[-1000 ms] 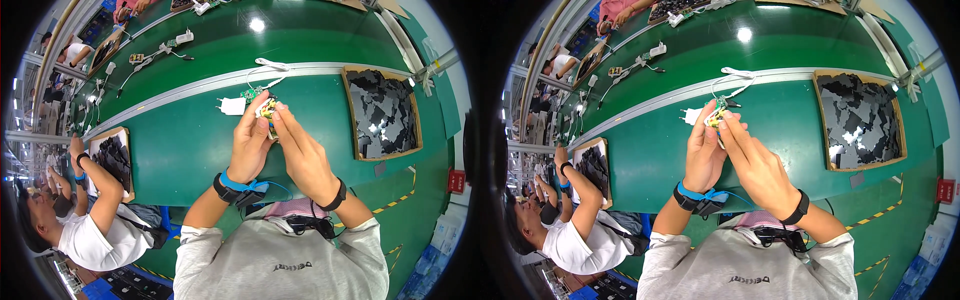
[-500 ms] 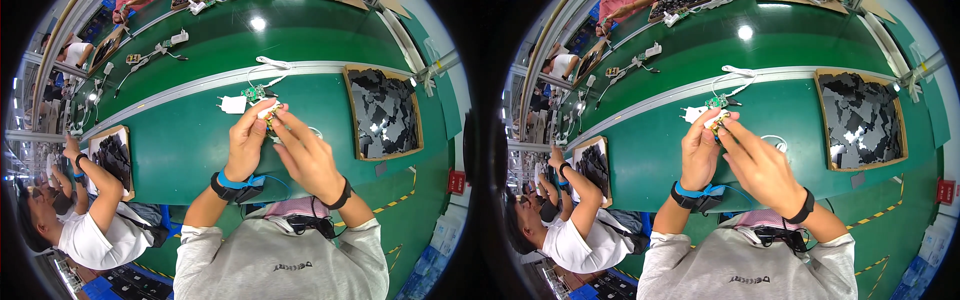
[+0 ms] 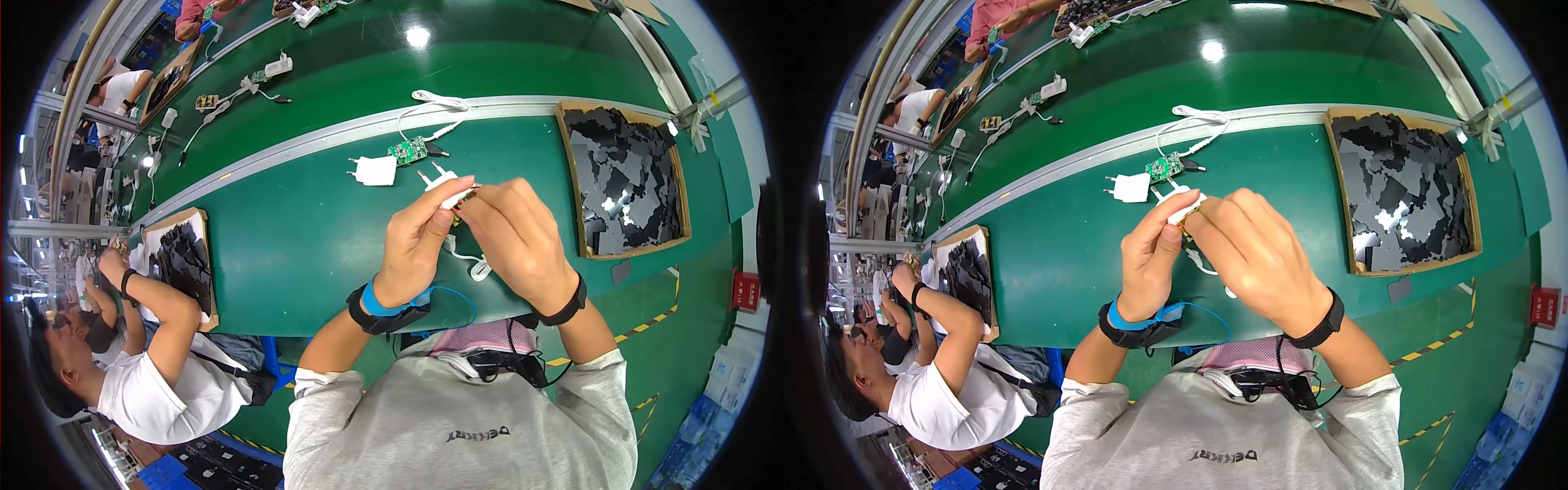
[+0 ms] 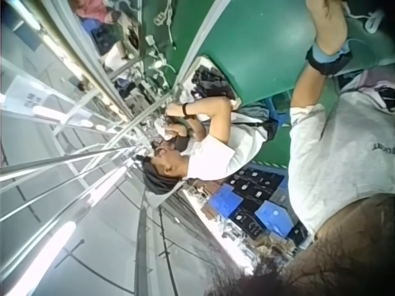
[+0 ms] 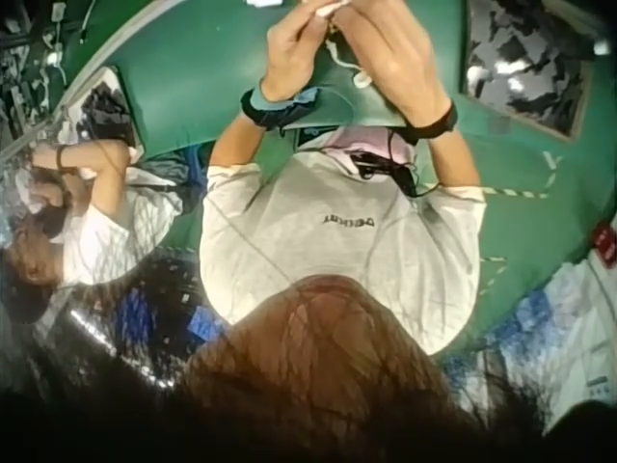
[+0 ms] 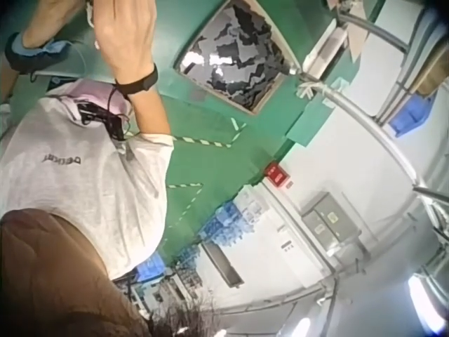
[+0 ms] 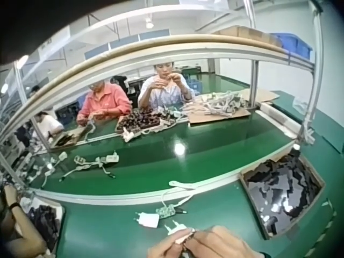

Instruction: The person places a black foam piece into a white charger housing, inserts a circuit board with an attached cable, and presses the components together. This assembly process is then repeated for a second charger.

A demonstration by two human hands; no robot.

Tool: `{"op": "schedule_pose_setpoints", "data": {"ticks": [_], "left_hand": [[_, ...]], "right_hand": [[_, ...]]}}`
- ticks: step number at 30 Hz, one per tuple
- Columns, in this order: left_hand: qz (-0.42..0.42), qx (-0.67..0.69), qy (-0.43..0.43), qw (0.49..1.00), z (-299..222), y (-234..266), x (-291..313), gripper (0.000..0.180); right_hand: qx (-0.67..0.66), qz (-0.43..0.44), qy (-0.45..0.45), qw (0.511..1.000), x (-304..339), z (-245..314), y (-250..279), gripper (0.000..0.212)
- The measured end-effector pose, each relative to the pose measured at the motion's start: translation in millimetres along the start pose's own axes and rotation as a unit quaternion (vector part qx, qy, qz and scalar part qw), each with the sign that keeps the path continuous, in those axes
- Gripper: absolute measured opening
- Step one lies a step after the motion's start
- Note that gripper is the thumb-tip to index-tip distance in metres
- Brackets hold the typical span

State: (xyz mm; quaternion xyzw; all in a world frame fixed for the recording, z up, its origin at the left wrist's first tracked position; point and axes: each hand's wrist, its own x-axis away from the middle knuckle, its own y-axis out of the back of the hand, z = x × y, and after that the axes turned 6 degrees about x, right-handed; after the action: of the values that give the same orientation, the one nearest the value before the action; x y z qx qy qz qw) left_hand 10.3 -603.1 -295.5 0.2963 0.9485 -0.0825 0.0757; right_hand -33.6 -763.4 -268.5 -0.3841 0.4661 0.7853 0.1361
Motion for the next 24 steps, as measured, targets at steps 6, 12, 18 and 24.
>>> {"op": "schedule_pose_setpoints", "data": {"ticks": [6,12,18,24], "left_hand": [[-0.018,0.038,-0.008,0.999,1.6,-0.3,-2.8,0.037],[-0.021,0.088,0.023,0.996,4.8,-0.2,-2.0,0.040],[0.004,0.067,0.003,0.998,-1.0,1.6,-0.2,0.041],[0.030,0.014,-0.008,0.999,0.7,5.9,2.5,0.042]], "right_hand": [[0.006,0.026,-0.007,1.000,9.1,6.6,-3.4,0.040],[0.076,0.043,0.007,0.996,12.7,11.9,-5.7,0.050],[-0.154,0.027,-0.165,0.974,11.1,2.4,7.3,0.032],[-0.375,0.027,-0.284,0.882,10.6,-7.4,8.4,0.024]]}}
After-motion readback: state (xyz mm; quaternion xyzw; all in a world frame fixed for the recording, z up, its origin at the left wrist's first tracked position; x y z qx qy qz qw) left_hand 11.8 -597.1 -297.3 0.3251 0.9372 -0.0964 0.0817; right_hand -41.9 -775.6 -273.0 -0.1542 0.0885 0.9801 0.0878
